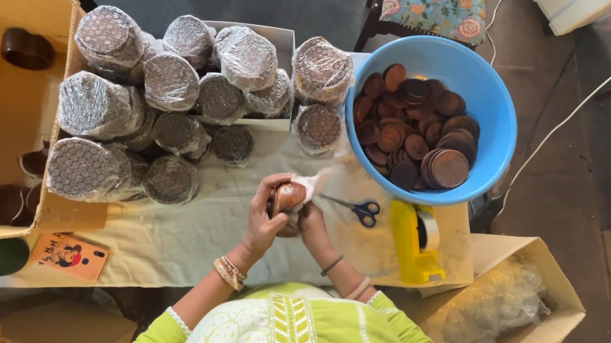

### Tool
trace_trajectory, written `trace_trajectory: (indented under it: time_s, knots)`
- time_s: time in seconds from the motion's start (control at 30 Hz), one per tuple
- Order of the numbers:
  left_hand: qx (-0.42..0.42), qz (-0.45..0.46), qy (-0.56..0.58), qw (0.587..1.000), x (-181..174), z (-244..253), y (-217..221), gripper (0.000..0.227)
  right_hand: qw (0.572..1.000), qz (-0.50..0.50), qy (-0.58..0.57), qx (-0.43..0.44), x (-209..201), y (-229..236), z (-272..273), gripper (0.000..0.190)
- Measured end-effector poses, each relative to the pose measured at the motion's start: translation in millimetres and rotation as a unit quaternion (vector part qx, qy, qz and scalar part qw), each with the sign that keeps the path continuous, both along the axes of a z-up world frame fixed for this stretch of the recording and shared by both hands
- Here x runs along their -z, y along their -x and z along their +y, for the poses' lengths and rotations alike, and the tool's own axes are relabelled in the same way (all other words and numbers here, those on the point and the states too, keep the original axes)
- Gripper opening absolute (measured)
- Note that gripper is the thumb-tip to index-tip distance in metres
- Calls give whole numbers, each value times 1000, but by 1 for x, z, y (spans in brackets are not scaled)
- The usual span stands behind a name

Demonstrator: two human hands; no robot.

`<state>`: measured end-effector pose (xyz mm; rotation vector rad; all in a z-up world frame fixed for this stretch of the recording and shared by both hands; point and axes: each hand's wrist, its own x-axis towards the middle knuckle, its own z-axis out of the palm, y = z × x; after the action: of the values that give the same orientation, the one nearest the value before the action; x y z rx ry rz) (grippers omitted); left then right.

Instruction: The person wraps clay lamps in bubble wrap, secures the wrapping with tape from a manual dispenser, and organizes the wrapped items into stacks or places them into boxes and bowls.

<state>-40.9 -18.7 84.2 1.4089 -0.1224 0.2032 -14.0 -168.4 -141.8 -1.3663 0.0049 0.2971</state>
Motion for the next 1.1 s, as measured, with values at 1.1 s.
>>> trace_trajectory:
  time_s: [1.1]
  knots:
    - [129, 178, 437, 872, 7, -15, -14, 58, 809, -463, 360, -22, -146, 35, -16, 31]
